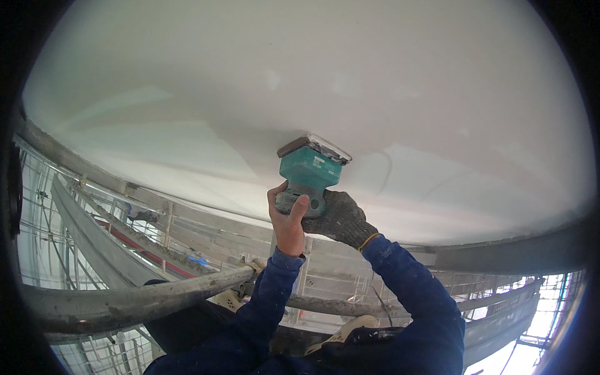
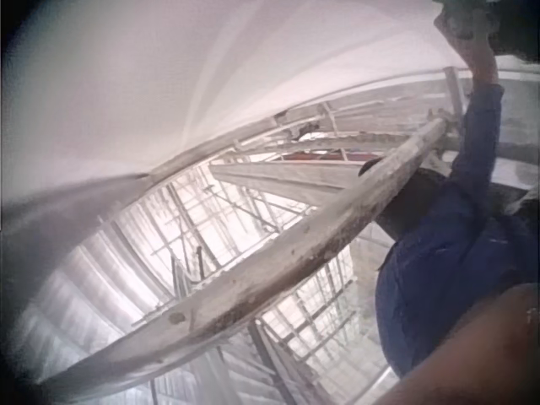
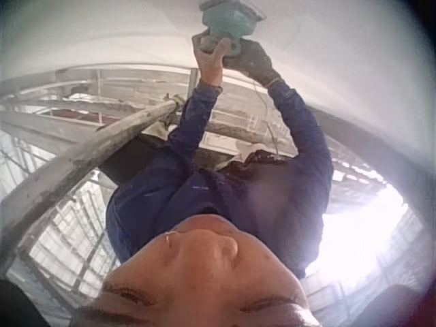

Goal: The person uses a handheld electric sander to smooth a white ceiling surface. They move the tool in circular and sweeping motions across the ceiling while standing on scaffolding. The person wears gloves and a blue long-sleeved shirt during the task.

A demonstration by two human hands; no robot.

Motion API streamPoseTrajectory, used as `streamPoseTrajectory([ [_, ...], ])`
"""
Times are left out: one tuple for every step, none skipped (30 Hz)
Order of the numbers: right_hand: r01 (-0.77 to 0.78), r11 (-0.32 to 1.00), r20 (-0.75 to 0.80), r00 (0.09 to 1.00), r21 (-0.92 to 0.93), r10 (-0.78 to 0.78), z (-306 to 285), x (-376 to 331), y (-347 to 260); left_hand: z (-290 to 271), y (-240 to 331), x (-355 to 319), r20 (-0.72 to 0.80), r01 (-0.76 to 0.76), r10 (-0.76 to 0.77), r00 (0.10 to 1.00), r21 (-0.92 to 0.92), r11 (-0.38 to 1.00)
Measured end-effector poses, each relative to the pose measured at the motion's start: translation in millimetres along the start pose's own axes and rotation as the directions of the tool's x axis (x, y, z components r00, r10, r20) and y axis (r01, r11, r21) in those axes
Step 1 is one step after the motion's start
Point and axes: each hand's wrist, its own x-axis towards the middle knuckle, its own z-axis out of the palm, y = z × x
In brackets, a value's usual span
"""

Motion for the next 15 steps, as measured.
streamPoseTrajectory([
  [0.007,1.0,-0.014,1.0,-0.002,-0.007,-0.7,-0.8,2.0,1.3,0.4,0.1,-0.016,0.014,-0.014,1.0,-0.001,1.0],
  [0.039,0.999,-0.034,0.999,0.038,-0.038,-0.5,-0.3,1.4,0.2,0.6,1.4,-0.032,0.028,-0.028,0.999,-0.003,1.0],
  [0.072,0.995,-0.056,0.996,0.075,-0.068,1.6,1.9,-2.2,-1.5,0.8,3.1,-0.048,0.043,-0.043,0.998,-0.005,0.999],
  [0.105,0.988,-0.087,0.992,0.112,-0.095,3.8,5.8,-8.4,-5.2,3.0,7.6,-0.062,0.043,-0.046,0.997,-0.038,0.998],
  [0.103,0.991,-0.056,0.994,0.085,-0.099,7.8,11.9,-13.1,-12.8,4.1,12.2,-0.08,0.045,-0.05,0.995,-0.063,0.997],
  [0.101,0.993,-0.025,0.995,0.057,-0.1,10.4,20.4,-18.2,-20.5,5.5,17.2,-0.098,0.048,-0.057,0.994,-0.09,0.995],
  [0.102,0.994,0.011,0.995,0.033,-0.103,15.8,28.2,-22.5,-31.3,7.2,21.9,-0.115,0.043,-0.052,0.992,-0.075,0.996],
  [0.182,0.979,-0.018,0.983,0.09,-0.181,20.7,33.9,-25.0,-40.4,8.5,27.4,-0.129,0.041,-0.049,0.99,-0.061,0.997],
  [0.16,0.985,0.007,0.987,0.065,-0.161,23.5,38.6,-29.1,-48.4,9.8,32.3,-0.142,0.04,-0.047,0.989,-0.047,0.998],
  [0.14,0.989,0.036,0.989,0.04,-0.141,21.2,43.1,-41.9,-52.8,14.4,35.9,-0.136,0.006,-0.017,0.991,-0.076,0.997],
  [0.116,0.993,0.062,0.991,0.011,-0.117,20.5,44.9,-50.0,-58.9,16.8,39.7,-0.123,0.014,-0.026,0.992,-0.1,0.995],
  [0.191,0.98,0.005,0.982,0.051,-0.191,27.5,48.8,-47.8,-66.4,18.2,44.1,-0.111,0.022,-0.036,0.993,-0.125,0.992],
  [0.182,0.982,0.021,0.983,0.054,-0.184,28.2,51.3,-51.2,-69.8,22.2,47.3,-0.1,0.027,-0.042,0.994,-0.149,0.988],
  [0.175,0.983,0.038,0.984,0.057,-0.177,27.7,54.3,-55.4,-72.3,25.4,48.1,-0.117,0.043,-0.063,0.991,-0.168,0.985],
  [0.168,0.984,0.054,0.984,0.06,-0.171,26.5,56.2,-58.4,-73.1,27.3,48.9,-0.125,0.036,-0.057,0.991,-0.157,0.987],
])
